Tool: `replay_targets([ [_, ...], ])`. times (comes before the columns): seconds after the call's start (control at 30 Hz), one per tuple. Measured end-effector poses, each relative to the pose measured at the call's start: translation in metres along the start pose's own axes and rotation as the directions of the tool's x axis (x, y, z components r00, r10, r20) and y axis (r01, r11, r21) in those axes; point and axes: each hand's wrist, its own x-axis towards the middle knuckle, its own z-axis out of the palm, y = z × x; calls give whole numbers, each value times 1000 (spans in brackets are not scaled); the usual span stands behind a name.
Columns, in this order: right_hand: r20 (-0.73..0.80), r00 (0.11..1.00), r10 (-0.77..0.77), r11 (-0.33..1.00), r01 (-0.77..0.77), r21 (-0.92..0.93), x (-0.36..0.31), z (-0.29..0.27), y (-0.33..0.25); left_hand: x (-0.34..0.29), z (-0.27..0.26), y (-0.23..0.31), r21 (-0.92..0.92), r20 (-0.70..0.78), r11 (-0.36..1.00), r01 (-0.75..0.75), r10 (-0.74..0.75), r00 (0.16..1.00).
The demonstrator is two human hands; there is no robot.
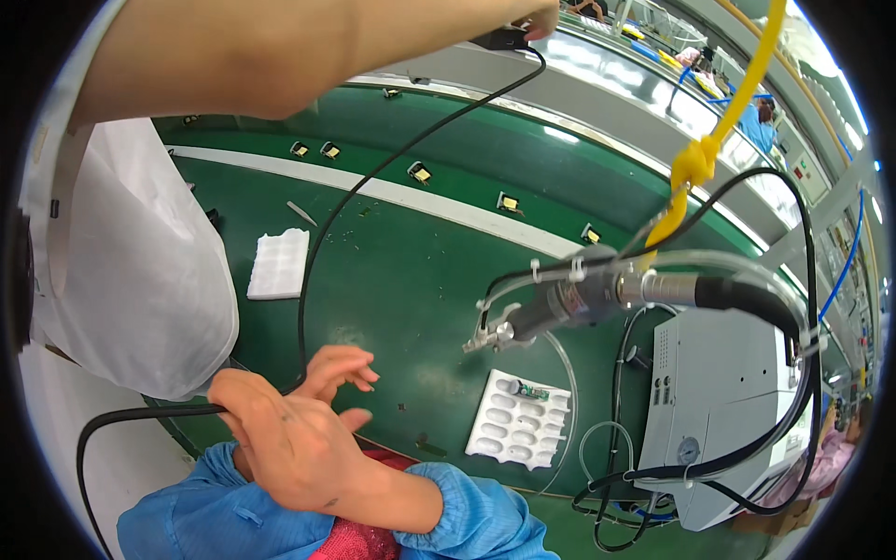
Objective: The person uses a soldering iron to attach small electronic components to a circuit board. They pick up components from a green workbench, place them on the board, and apply heat to secure them. The person repeats this process for multiple components throughout the video.
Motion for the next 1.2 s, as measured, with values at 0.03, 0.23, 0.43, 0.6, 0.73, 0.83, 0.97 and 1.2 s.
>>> replay_targets([
  [0.03, 6, 1000, 17, 999, -17, 32, 0, -2, -1, 4, 2, 0, -26, -41, 1000, -4, 3, 999],
  [0.23, 78, 992, 99, 990, -106, 93, 1, -28, -19, 16, -8, 42, -648, -135, 738, 185, -351, 927],
  [0.43, 13, 992, 128, 974, -123, -191, -4, -64, -22, 23, -28, 35, -890, -16, 447, 89, -227, 974],
  [0.6, -343, 939, -2, 946, -109, -304, -25, -127, -4, 51, -49, 70, -915, 44, 401, 48, -19, 999],
  [0.73, -519, 853, 51, 845, -314, -433, -18, -161, 25, 63, -55, 70, -952, 35, 307, -7, 131, 991],
  [0.83, -435, 863, 259, 924, -352, -148, -7, -169, 51, 64, -51, 73, -946, -2, 321, -53, 156, 988],
  [0.97, -308, 863, 400, 913, -403, 56, -3, -174, 61, 65, -55, 71, -857, 18, 513, -52, 131, 991],
  [1.2, -428, 834, 349, 932, -357, 65, -9, -190, 48, 117, -58, 102, -991, -22, 122, -61, 300, 954],
])
